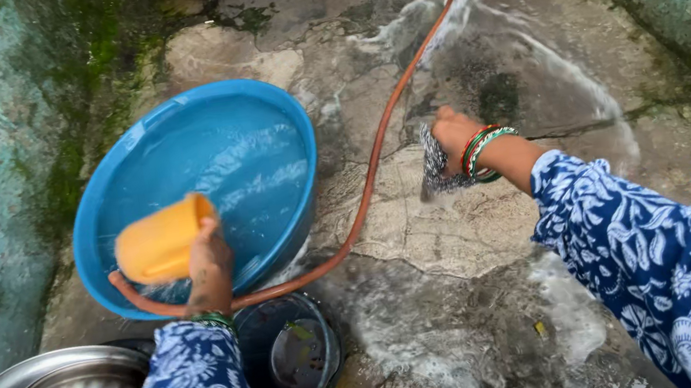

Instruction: The person washes metal pots and bowls by scrubbing them with steel wool and rinsing them in a plastic tub of water. They then move the items into a larger basin and put away a bottle of dish soap.

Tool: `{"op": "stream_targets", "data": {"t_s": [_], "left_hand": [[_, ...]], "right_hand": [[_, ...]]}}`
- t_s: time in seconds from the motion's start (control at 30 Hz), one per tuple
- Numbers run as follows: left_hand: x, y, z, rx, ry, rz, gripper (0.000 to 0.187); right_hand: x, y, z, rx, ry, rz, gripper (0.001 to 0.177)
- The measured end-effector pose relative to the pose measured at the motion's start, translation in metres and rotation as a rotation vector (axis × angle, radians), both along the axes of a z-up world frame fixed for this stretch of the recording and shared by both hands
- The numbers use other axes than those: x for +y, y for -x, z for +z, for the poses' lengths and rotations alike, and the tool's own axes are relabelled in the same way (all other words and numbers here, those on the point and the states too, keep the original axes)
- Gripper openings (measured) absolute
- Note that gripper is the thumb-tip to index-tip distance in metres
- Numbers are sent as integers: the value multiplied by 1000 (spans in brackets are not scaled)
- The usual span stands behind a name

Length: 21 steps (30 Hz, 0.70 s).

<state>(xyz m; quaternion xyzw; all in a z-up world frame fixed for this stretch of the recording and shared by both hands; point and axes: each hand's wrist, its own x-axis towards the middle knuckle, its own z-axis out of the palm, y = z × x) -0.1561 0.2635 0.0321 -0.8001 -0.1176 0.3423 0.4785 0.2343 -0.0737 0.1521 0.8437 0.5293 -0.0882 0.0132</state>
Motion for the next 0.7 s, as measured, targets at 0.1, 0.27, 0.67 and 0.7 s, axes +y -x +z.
{"op": "stream_targets", "data": {"t_s": [0.1, 0.27, 0.67, 0.7], "left_hand": [[-15, -13, 13, -69, 103, -140, 37], [-26, -61, 95, -449, 331, -205, 24], [-164, -176, 250, -373, 182, -695, 26], [-173, -184, 251, -357, 120, -673, 27]], "right_hand": [[-8, 5, -8, 24, 42, 42, 68], [-8, 12, -6, 12, 158, -90, 64], [62, -20, -34, 138, -171, -108, 49], [62, -17, -29, 185, -219, -93, 52]]}}
